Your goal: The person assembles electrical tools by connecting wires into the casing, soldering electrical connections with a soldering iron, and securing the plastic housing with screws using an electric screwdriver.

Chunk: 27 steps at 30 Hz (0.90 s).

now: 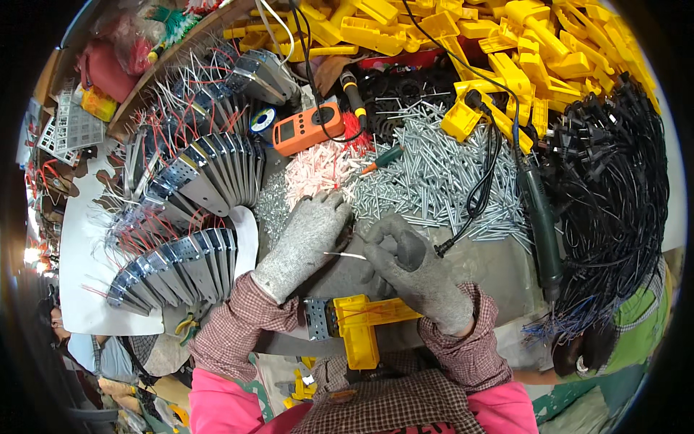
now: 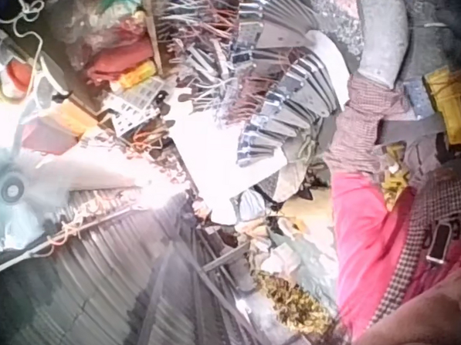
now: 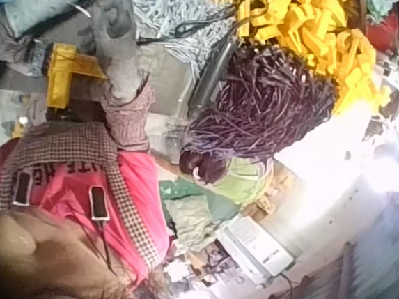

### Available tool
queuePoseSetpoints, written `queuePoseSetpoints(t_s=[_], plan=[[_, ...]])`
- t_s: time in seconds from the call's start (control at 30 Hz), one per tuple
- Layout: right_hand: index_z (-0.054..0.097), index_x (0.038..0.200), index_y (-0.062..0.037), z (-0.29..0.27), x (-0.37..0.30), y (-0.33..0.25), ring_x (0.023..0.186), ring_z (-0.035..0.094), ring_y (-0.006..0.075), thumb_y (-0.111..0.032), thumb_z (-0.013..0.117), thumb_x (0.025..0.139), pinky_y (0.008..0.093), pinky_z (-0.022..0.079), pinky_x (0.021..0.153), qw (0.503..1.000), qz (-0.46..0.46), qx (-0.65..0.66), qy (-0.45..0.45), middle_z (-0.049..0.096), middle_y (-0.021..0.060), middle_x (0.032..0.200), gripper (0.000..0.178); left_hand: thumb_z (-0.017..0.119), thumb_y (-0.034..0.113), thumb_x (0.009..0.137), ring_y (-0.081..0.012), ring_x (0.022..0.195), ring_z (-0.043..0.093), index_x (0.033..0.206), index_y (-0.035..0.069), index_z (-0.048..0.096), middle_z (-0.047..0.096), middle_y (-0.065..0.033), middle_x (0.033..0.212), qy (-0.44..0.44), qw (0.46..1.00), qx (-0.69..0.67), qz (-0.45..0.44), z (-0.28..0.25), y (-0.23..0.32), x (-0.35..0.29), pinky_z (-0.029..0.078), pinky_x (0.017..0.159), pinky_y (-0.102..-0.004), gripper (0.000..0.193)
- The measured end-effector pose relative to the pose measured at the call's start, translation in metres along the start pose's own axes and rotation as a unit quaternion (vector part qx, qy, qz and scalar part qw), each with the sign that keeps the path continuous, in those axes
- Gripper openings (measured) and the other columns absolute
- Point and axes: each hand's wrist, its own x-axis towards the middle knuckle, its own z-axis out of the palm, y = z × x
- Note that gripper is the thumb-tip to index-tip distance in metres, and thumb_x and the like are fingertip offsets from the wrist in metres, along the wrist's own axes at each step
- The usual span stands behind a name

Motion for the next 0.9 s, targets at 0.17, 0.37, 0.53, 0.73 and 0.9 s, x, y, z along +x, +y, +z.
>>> queuePoseSetpoints(t_s=[0.17,0.37,0.53,0.73,0.9], plan=[[0.050,0.099,-0.0040,0.017,-0.024,-0.016,0.061,0.060,0.0101,-0.015,0.053,0.099,0.0233,0.047,0.053,0.993,-0.105,-0.049,0.009,0.061,0.0049,0.075,0.012,0.065,0.013,0.079,-0.0339,0.105,0.058,0.103,-0.001,0.061,0.058,-0.0179,0.108,-0.008,1.000,0.010,-0.027,0.007,0.000,-0.008,0.049,0.085,-0.0437,0.028],[0.053,0.093,-0.0028,0.015,-0.010,-0.016,0.063,0.058,0.0093,-0.010,0.052,0.097,0.0245,0.047,0.056,0.982,-0.140,-0.122,0.017,0.054,0.0037,0.076,0.009,0.067,0.007,0.082,-0.0241,0.086,0.062,0.098,0.000,0.058,0.059,-0.0136,0.097,0.066,0.938,-0.313,-0.131,-0.022,0.008,-0.017,0.051,0.077,-0.0336,0.020],[0.054,0.103,-0.0055,0.010,0.000,0.002,0.059,0.054,0.0067,-0.015,0.057,0.098,0.0228,0.045,0.054,1.000,-0.027,-0.006,-0.001,0.055,0.0009,0.076,0.010,0.065,0.007,0.090,-0.0127,0.092,0.060,0.106,0.000,0.060,0.061,-0.0031,0.101,0.052,0.725,-0.671,-0.150,-0.028,0.032,-0.053,0.050,0.080,-0.0307,0.018],[0.063,0.100,-0.0024,0.011,0.005,0.014,0.071,0.054,0.0059,-0.010,0.060,0.093,0.0229,0.046,0.061,0.994,-0.069,-0.087,-0.006,0.060,0.0020,0.078,0.011,0.063,0.004,0.090,-0.0165,0.096,0.061,0.110,0.002,0.065,0.062,-0.0091,0.100,0.084,0.866,-0.481,-0.105,-0.027,0.030,-0.068,0.049,0.087,-0.0307,0.020],[0.065,0.096,-0.0002,0.010,0.001,0.012,0.071,0.056,0.0098,-0.013,0.062,0.090,0.0297,0.049,0.065,0.984,-0.065,-0.166,-0.022,0.064,0.0089,0.080,0.014,0.063,0.007,0.091,-0.0160,0.091,0.062,0.110,0.001,0.065,0.063,-0.0085,0.099,0.022,0.799,-0.574,-0.176,-0.028,0.031,-0.070,0.050,0.084,-0.0308,0.019]])
